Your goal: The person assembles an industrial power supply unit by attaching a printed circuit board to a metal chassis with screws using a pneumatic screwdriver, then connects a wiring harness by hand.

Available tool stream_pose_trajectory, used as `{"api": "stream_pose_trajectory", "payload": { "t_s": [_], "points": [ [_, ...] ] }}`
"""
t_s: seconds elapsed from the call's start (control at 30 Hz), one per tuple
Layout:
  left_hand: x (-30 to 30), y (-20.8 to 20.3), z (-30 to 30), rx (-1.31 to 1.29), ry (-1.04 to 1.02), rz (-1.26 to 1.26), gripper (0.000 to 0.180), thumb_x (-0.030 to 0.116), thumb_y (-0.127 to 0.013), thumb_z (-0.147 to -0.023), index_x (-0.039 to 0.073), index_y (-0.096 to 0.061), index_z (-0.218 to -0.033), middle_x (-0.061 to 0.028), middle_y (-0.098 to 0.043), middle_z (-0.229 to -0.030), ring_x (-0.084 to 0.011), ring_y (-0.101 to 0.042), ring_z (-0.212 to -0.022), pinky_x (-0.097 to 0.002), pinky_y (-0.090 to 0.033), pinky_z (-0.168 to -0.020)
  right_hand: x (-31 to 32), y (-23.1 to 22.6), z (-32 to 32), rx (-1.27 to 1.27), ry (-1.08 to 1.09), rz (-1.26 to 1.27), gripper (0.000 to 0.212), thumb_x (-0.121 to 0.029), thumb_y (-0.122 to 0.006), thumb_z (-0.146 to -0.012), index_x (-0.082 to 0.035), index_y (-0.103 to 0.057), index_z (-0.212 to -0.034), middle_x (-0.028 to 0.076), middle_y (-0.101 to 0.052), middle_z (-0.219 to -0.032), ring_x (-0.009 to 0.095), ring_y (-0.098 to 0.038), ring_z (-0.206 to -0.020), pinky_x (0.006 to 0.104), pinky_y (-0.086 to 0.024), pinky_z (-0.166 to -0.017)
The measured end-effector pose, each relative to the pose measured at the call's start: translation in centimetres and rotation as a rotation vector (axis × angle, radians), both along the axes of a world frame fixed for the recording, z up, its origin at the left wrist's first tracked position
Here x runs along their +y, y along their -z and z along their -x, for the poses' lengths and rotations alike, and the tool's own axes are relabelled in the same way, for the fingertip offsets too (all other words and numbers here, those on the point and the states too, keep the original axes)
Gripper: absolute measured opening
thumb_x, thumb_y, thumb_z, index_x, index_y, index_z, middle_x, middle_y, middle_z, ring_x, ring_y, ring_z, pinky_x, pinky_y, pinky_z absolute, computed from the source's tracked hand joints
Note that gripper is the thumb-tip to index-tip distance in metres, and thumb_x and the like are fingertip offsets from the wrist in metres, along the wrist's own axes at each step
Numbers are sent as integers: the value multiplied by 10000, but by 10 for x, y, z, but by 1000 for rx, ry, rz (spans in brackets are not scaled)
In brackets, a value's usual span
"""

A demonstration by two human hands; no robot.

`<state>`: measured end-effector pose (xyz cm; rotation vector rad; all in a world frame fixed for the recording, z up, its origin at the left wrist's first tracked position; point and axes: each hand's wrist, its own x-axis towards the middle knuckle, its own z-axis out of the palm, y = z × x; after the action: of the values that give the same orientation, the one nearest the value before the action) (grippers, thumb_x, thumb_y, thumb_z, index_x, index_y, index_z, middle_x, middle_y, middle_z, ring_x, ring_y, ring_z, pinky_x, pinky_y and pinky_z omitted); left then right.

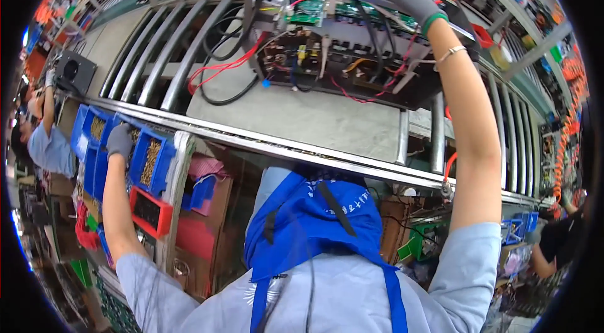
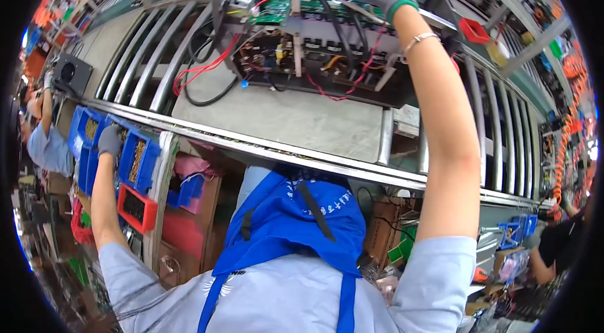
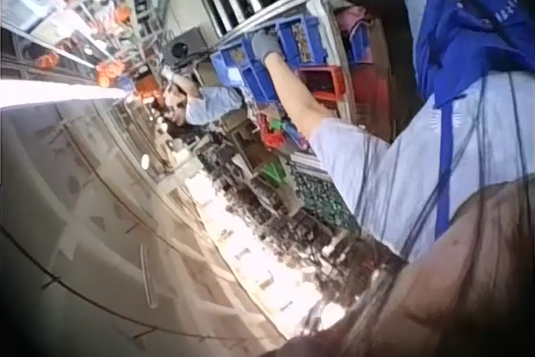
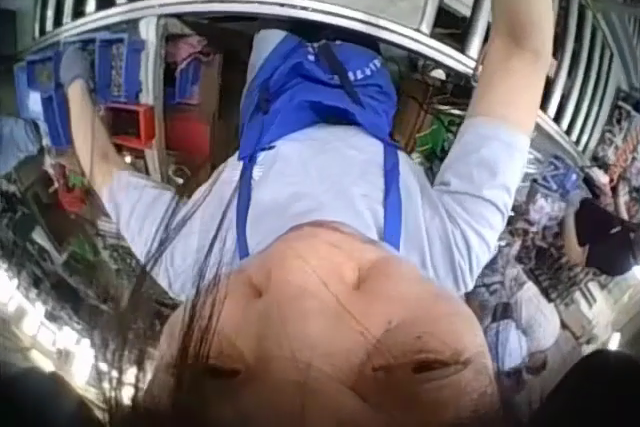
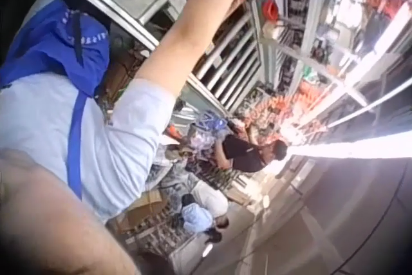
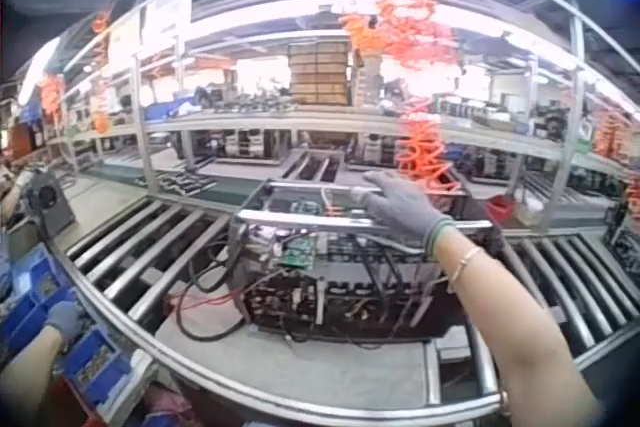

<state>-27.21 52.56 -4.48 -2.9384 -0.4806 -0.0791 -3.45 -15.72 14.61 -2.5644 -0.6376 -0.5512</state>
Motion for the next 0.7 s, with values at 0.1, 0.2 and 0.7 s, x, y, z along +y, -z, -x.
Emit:
{"api": "stream_pose_trajectory", "payload": {
  "t_s": [0.1, 0.2, 0.7],
  "points": [
    [-15, 3, -29, -74, 43, -19, 190, 145, -552, -874, 52, -701, -945, -216, -677, -941, -418, -641, -902, -489, -511, -804, -33, 9, -37, -239, 87, 222, 609, -541, -417, -976, -74, -537, -1348, 184, -575, -1313, 324, -537, -1229, 396, -418, -1026],
    [-8, -2, -30, -205, -20, 72, 186, 162, -564, -877, 41, -694, -930, -219, -670, -936, -430, -624, -918, -476, -506, -806, -38, 16, -40, -188, 101, 89, 619, -571, -400, -976, -92, -544, -1341, 176, -574, -1311, 321, -529, -1235, 400, -397, -1043],
    [106, 8, 6, -676, -499, 2391, 285, 242, -482, -986, -4, -593, -1076, -155, -660, -1007, -215, -662, -780, -220, -494, -460, -27, 12, -33, -137, 147, -103, 614, -608, -384, -948, -140, -631, -1260, 138, -649, -1213, 313, -578, -1172, 423, -425, -1006]
  ]
}}
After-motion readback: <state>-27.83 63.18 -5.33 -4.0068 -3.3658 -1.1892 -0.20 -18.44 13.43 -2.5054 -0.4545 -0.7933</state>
